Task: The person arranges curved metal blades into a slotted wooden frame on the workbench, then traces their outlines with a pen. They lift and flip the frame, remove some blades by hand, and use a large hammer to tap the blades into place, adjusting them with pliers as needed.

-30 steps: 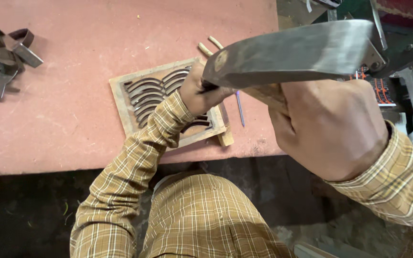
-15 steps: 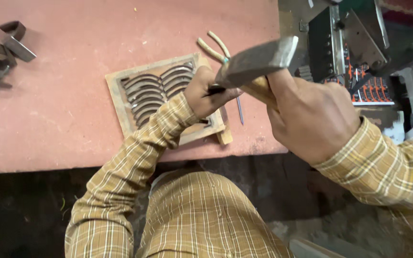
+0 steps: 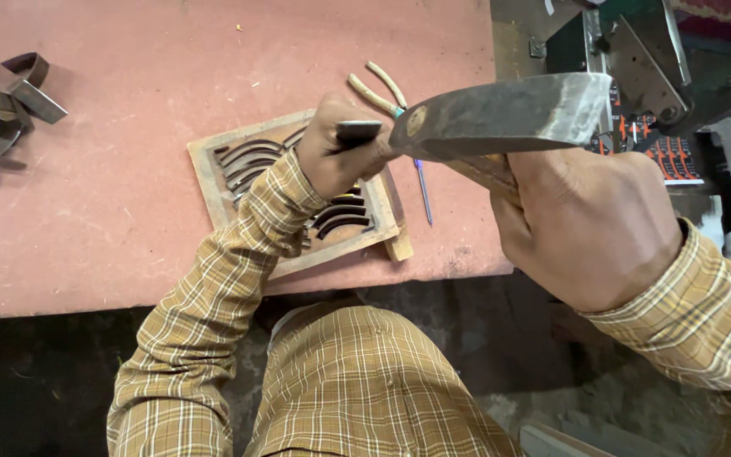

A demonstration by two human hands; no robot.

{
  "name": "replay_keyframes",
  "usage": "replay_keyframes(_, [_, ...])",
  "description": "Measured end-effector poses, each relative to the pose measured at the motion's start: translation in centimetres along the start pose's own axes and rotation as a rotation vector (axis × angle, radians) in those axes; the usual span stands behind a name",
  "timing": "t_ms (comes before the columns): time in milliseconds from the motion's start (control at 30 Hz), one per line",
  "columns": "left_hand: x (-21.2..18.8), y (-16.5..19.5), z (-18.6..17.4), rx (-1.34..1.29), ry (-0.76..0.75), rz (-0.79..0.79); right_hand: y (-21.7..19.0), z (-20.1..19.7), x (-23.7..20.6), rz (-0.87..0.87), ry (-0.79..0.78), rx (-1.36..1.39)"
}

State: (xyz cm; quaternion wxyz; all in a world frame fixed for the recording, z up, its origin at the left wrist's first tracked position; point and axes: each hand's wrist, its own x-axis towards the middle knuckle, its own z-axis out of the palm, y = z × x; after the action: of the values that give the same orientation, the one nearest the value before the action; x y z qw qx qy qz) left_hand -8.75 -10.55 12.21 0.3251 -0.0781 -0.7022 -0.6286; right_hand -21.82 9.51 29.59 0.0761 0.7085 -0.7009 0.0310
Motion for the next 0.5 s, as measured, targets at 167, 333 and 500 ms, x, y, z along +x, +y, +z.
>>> replay_keyframes(167, [0.7, 0.8, 0.3, -0.088, -0.054, -0.027, -0.3, -0.7, 0.1, 0.01, -0.012, 0.024])
replay_keyframes(333, [1.1, 1.4, 0.4, -0.002, -0.069, 0.056, -0.5, -1.2, 0.0, -0.029, 0.008, -0.03])
replay_keyframes(500, [1.2, 1.1, 0.5, -0.025, -0.063, 0.076, -0.7, -1.5, -0.1, -0.012, 0.006, -0.012])
